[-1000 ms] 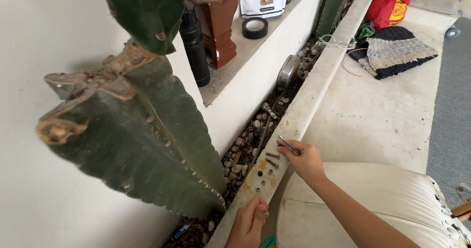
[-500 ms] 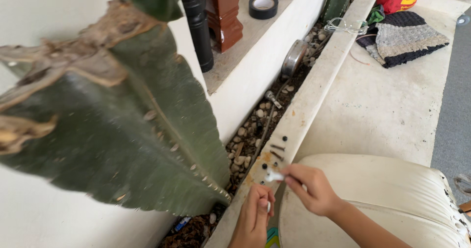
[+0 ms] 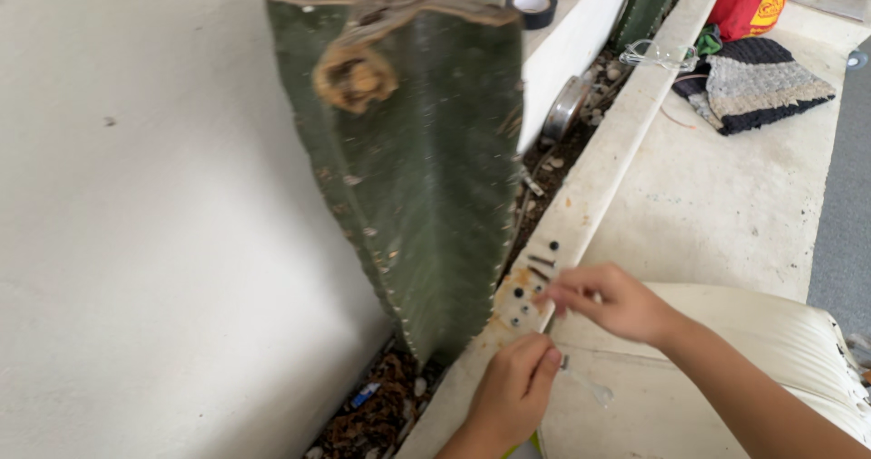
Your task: The person assembles a wooden chair by inserting and tightening metal fasteners into the leg joints using a wrench. The chair is held upside down on a cushioned surface while the person secures each leg to the frame.
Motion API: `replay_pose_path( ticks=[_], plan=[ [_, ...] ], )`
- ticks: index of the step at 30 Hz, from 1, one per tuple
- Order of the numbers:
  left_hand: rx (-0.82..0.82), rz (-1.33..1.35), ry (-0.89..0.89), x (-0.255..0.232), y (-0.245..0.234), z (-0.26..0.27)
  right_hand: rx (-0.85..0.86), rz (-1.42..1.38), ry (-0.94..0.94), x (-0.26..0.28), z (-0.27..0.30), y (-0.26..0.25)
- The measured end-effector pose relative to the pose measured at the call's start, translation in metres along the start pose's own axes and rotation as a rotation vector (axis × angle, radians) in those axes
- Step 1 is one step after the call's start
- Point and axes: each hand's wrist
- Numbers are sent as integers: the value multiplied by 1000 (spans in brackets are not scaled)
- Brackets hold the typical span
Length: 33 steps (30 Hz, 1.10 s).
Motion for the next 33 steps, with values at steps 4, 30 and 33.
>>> replay_pose_path(
  ticks=[4, 30, 33],
  plan=[
    [58, -59, -2, 2, -1, 0, 32, 394, -34, 32, -59, 32],
    [32, -85, 60, 16, 4, -3, 109, 403, 260, 73, -117, 51],
    [35, -109, 0, 8, 5, -5, -52, 85, 228, 45, -86, 22]
  ],
)
Point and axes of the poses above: each hand's wrist, its own z-axis away from the middle knuckle, its own y-axis out of the palm, x = y × z, and after that the axes turned 12 degrees about z, right-handed
